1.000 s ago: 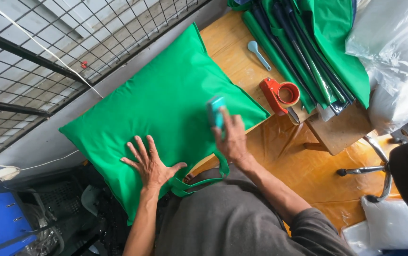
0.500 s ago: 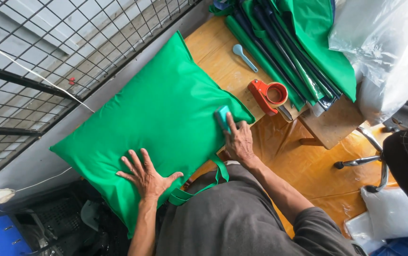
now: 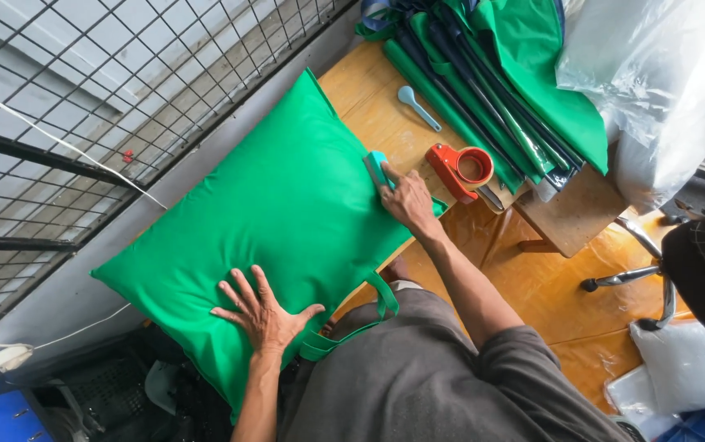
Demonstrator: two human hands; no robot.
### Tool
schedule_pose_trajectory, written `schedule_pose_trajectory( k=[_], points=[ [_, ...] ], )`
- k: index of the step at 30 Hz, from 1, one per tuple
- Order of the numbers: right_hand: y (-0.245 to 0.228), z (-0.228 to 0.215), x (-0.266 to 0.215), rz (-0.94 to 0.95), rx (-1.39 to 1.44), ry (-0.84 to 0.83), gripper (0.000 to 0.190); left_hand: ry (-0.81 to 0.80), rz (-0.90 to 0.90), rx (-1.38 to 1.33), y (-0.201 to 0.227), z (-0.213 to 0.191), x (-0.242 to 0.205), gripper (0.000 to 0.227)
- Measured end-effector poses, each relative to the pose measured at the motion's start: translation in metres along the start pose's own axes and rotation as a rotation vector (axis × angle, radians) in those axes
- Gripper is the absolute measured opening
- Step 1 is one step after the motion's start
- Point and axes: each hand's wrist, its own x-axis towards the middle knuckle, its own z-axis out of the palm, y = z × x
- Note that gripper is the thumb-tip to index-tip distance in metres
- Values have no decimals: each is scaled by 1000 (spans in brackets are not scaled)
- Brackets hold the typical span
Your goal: The person uses a small blue tool to rub and clean the surface of a green fabric bag on a wooden table.
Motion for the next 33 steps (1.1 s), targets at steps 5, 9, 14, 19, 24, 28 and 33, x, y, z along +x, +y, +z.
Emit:
schedule_pose_trajectory(
  k=[5,9,14,19,24,28,33],
  points=[
    [64,-28,-57,142,-122,-4,51,-34,-19,4,2,-1,-10,152],
    [-3,-66,-102,167,-5,190,56,-65,-25,9,1,1,-7,153],
    [-91,-2,-163,-845,170,264,75,-88,-35,-6,-2,-3,-7,151],
    [-68,17,-129,-905,12,405,58,-15,6,10,-6,-4,-5,151],
    [32,-7,-37,-301,-174,491,58,-29,24,0,-12,-6,-6,148],
    [25,-36,-42,-33,213,185,59,-60,6,-14,-5,-10,1,152],
    [-81,-16,-150,-566,345,468,73,-98,3,-10,-9,-9,-3,159]
  ],
)
